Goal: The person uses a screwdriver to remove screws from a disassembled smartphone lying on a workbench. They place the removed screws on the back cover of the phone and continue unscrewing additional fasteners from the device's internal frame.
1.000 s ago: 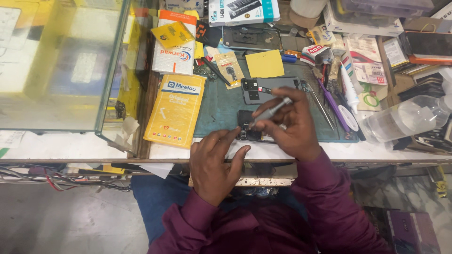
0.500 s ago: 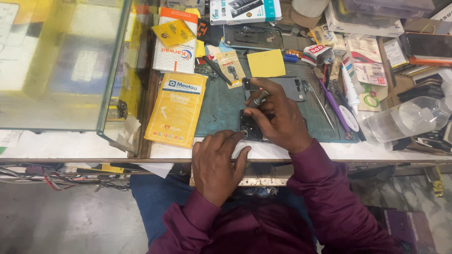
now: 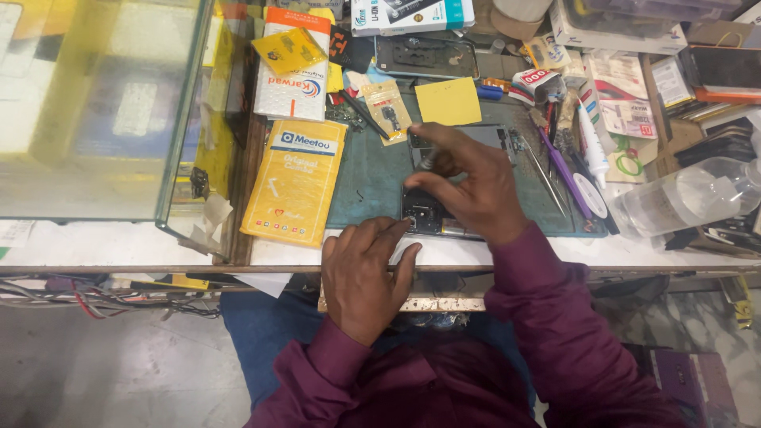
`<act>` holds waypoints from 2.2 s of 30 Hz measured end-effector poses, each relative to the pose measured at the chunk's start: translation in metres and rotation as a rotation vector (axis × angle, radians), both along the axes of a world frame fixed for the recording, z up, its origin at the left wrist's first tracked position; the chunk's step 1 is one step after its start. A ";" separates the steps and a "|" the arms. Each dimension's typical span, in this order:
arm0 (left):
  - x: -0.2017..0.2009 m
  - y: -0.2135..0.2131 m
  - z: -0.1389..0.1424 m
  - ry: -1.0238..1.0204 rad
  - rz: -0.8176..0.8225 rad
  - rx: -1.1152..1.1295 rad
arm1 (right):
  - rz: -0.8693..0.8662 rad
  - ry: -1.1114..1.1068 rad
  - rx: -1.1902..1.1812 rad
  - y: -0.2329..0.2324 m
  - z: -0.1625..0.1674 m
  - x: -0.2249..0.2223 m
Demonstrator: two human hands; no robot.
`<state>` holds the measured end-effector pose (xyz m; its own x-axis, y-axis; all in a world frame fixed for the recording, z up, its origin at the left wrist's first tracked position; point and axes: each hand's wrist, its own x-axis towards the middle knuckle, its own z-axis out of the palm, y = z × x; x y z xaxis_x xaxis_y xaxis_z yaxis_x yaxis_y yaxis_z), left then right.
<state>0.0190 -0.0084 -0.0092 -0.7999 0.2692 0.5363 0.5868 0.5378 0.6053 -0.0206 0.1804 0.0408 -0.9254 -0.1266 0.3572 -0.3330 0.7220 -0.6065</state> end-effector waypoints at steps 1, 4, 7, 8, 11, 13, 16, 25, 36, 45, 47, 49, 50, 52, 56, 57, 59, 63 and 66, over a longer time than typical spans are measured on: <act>-0.001 0.000 0.000 0.005 -0.005 0.004 | 0.146 0.110 -0.059 0.001 0.001 0.002; 0.000 -0.001 0.000 -0.001 -0.009 0.009 | 0.130 0.124 -0.092 -0.001 -0.001 0.004; -0.001 -0.001 0.000 -0.003 -0.009 0.001 | 0.079 0.190 -0.085 0.000 -0.005 0.003; -0.001 -0.001 0.001 0.002 -0.010 0.001 | 0.092 0.250 -0.085 0.001 -0.005 0.002; -0.001 -0.002 0.001 0.000 -0.014 0.001 | 0.144 -0.021 -0.283 0.003 -0.009 0.004; -0.001 -0.001 0.001 -0.001 -0.016 0.002 | -0.035 0.051 -0.086 0.005 -0.009 0.004; -0.001 -0.001 0.001 0.001 -0.015 -0.005 | 0.081 0.087 -0.136 0.005 -0.011 0.006; -0.002 -0.001 0.001 0.002 -0.016 -0.007 | 0.071 0.124 -0.150 -0.002 -0.011 0.011; -0.002 -0.001 -0.001 -0.006 -0.020 0.004 | 0.076 0.103 -0.189 0.001 -0.013 0.011; -0.002 -0.001 -0.001 -0.007 -0.020 -0.006 | 0.163 0.048 -0.183 -0.002 -0.014 0.005; -0.002 0.000 -0.002 -0.009 -0.021 -0.001 | 0.136 0.097 -0.118 -0.003 -0.016 0.005; -0.001 -0.001 -0.002 -0.013 -0.022 0.000 | 0.104 0.055 -0.135 -0.002 -0.019 0.005; -0.001 -0.001 -0.002 -0.011 -0.023 0.004 | 0.088 0.041 -0.139 0.000 -0.020 0.004; -0.001 -0.001 -0.002 -0.014 -0.026 0.005 | 0.051 0.012 -0.115 0.009 -0.022 0.004; -0.001 -0.003 0.000 -0.006 -0.034 0.000 | 0.158 0.134 -0.370 0.049 -0.019 0.000; -0.002 -0.003 0.001 0.000 -0.036 0.000 | 0.108 0.131 -0.360 0.063 -0.017 -0.001; -0.002 -0.004 0.002 0.012 -0.033 0.001 | 0.010 0.124 -0.338 0.090 -0.014 -0.003; -0.001 -0.003 0.002 0.005 -0.024 0.005 | -0.090 0.112 -0.334 0.115 -0.025 -0.014; -0.001 -0.002 0.002 0.004 -0.015 -0.008 | -0.129 0.103 -0.252 0.117 -0.037 -0.015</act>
